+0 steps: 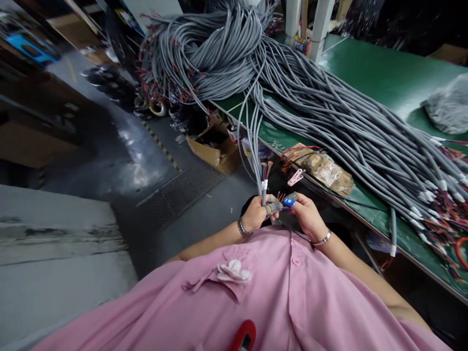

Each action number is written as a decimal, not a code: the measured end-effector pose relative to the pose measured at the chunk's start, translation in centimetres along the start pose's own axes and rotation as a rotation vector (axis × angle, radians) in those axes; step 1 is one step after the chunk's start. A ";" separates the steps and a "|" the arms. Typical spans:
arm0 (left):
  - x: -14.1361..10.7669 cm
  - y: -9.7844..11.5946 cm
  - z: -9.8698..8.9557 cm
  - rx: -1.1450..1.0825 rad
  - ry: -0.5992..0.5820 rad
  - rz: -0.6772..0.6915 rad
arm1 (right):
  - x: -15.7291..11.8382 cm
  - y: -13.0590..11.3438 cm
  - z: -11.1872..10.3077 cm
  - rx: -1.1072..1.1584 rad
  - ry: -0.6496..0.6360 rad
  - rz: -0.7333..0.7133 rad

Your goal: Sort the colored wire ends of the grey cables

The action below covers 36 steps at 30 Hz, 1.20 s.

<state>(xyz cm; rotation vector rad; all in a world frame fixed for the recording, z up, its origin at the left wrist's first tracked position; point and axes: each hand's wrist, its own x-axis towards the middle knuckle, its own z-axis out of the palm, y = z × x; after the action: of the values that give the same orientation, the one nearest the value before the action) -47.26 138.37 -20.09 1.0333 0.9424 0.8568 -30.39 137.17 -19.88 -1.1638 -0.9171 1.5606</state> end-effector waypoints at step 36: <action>-0.2 0.5 0.3 0.097 -0.010 -0.025 | 0.0 -1.0 0.3 0.063 0.110 -0.168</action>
<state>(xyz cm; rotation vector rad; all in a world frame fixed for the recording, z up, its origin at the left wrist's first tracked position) -47.12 138.27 -19.55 1.1062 0.9941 0.7904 -30.46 137.41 -18.89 -1.0882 -0.8634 1.3673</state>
